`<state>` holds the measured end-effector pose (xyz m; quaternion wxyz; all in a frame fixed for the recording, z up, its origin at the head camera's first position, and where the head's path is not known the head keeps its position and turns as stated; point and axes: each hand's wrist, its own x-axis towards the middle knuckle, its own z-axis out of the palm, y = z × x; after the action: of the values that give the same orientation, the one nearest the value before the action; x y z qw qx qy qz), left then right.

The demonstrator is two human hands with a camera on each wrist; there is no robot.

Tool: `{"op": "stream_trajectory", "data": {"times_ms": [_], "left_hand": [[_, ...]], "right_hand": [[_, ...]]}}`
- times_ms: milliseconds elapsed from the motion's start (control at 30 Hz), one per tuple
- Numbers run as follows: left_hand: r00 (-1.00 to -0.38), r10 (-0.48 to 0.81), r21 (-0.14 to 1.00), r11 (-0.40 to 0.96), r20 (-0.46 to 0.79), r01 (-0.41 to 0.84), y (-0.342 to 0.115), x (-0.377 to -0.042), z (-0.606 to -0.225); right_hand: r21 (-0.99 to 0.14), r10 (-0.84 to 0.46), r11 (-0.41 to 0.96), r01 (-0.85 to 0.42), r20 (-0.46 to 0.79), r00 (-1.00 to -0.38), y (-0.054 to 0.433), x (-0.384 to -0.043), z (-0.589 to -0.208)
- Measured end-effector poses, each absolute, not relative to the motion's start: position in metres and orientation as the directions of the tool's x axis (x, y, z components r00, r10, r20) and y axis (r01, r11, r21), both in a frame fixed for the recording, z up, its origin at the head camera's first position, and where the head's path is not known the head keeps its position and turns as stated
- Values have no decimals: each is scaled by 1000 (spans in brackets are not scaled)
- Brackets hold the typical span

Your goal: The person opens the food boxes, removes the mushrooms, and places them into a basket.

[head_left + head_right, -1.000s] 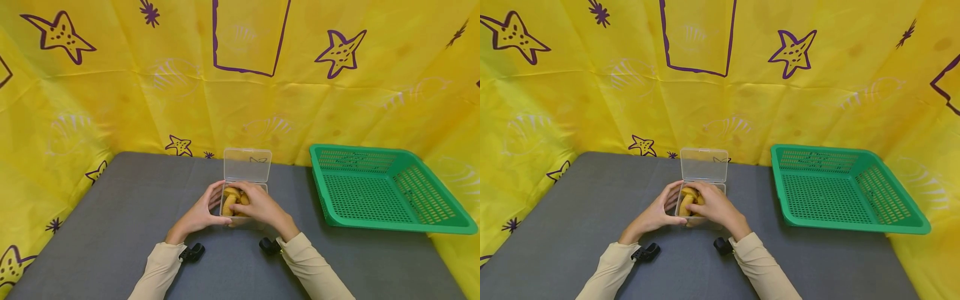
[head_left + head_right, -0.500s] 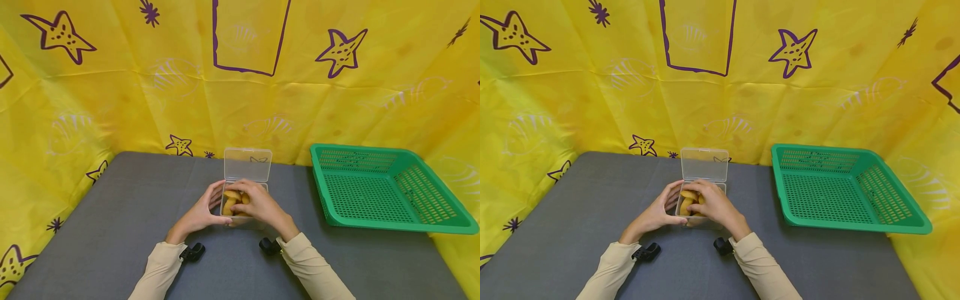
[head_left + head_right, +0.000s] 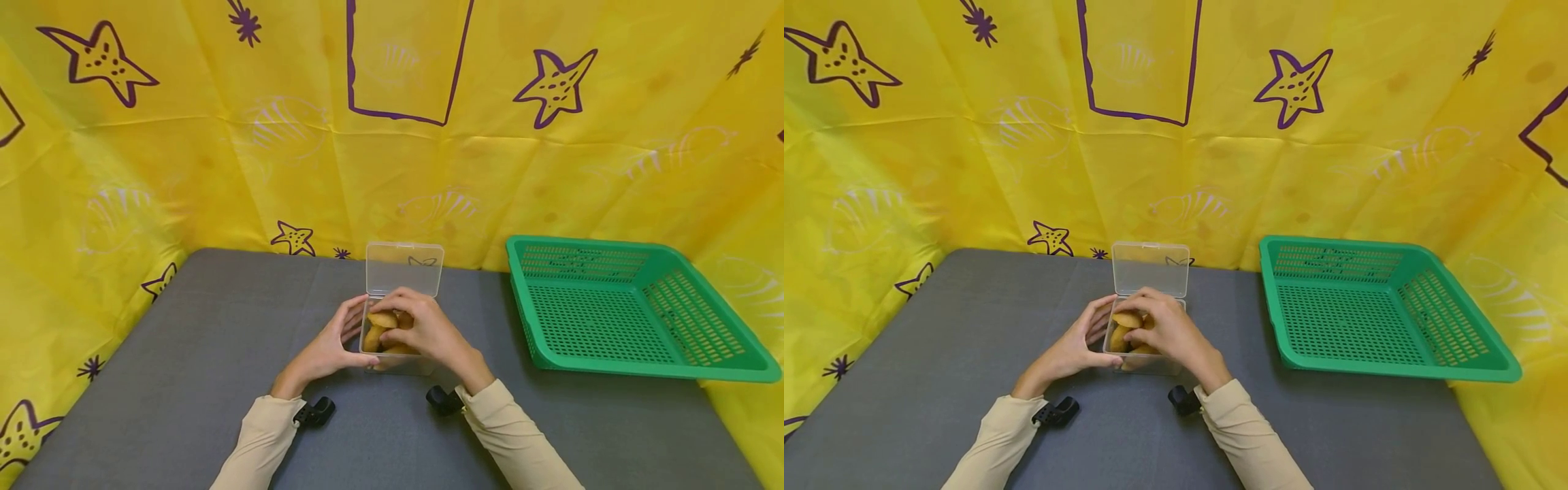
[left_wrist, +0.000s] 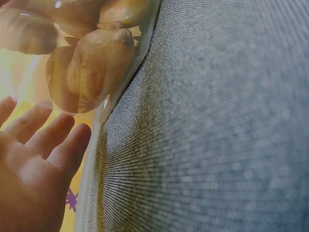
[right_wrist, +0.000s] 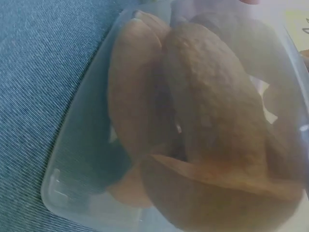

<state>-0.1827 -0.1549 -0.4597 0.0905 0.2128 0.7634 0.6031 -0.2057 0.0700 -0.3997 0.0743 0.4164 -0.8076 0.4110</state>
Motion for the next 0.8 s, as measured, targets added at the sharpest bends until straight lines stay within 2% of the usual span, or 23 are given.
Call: {"op": "stream_trajectory", "data": {"times_ms": [233, 533, 800], "left_hand": [[-892, 436, 962, 173, 119, 213, -155, -183, -459], [-893, 435, 961, 182, 112, 209, -155, -183, -459], [-895, 431, 959, 188, 114, 212, -155, -181, -459]], "right_hand": [[-595, -552, 290, -749, 536, -639, 76, -207, -392], [-693, -488, 242, -679, 518, -703, 90, -205, -382], [-718, -421, 281, -636, 503, -754, 108, -202, -375]]}}
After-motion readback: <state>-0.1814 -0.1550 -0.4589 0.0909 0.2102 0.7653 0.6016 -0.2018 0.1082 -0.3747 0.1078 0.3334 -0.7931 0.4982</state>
